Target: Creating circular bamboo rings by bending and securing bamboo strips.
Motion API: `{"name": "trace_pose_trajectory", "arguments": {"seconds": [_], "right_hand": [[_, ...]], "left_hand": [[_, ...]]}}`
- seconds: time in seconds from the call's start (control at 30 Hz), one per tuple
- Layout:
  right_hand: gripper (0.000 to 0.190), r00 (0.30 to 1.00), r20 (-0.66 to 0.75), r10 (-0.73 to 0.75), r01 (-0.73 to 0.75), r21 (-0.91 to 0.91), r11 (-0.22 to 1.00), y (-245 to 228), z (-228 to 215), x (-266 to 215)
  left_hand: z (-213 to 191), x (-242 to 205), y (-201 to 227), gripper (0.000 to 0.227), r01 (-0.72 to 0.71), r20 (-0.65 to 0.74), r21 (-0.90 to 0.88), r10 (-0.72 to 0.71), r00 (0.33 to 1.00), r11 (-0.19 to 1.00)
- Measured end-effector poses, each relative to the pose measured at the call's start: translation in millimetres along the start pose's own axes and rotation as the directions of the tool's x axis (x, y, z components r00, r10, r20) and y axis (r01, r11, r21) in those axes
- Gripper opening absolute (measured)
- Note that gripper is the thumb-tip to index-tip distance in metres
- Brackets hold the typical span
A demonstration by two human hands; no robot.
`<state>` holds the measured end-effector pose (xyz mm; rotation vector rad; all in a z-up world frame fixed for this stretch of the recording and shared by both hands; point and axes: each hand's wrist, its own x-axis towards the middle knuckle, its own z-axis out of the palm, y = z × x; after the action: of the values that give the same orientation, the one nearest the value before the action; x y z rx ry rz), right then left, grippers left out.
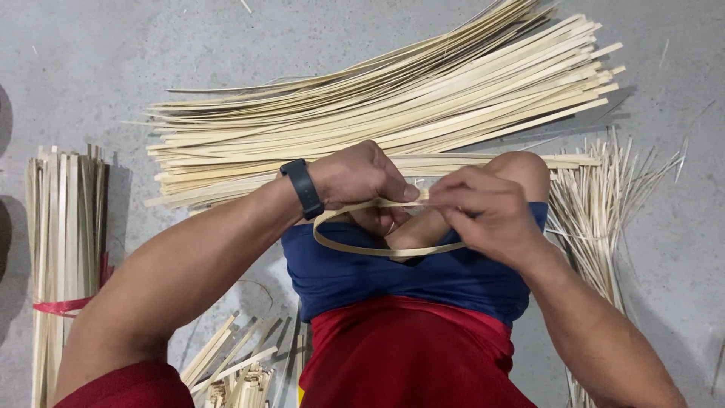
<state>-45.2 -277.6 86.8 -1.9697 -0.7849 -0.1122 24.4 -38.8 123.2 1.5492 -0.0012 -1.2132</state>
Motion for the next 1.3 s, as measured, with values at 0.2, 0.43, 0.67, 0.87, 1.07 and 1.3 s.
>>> {"name": "trace_pose_trajectory", "arguments": {"seconds": [0.2, 0.43, 0.67, 0.87, 1.07, 1.3], "right_hand": [[0.031, 0.986, 0.022, 0.164, -0.165, 0.054, 0.985, -9, -14, -2], [0.025, 0.999, 0.018, 0.029, -0.031, 0.114, 0.993, -6, -15, -7], [0.019, 0.998, 0.038, -0.050, 0.054, -0.110, 0.992, -4, -8, -21], [0.047, 0.960, -0.239, -0.149, 0.085, -0.260, 0.962, 49, 7, -51], [0.068, 0.923, -0.384, -0.014, -0.041, -0.134, 0.990, 54, 13, -45], [0.047, 0.897, -0.413, 0.156, -0.125, 0.100, 0.987, 115, 20, -71]], "left_hand": [[12, -1, -1, 0.018, -0.001, -0.011, 0.066, 0.002, 1.000, 0.998], [16, 6, -2, 0.024, 0.032, -0.006, 0.186, -0.032, 0.999, 0.982], [-5, 34, -56, 0.035, 0.000, 0.400, 0.100, -0.040, 0.916, 0.995], [15, -5, -36, 0.019, -0.107, 0.142, 0.206, 0.078, 0.987, 0.973], [23, -15, -36, 0.028, -0.269, -0.051, 0.016, 0.270, 0.961, 0.963], [23, -28, -59, 0.026, -0.281, -0.166, -0.404, 0.233, 0.958, 0.870]]}}
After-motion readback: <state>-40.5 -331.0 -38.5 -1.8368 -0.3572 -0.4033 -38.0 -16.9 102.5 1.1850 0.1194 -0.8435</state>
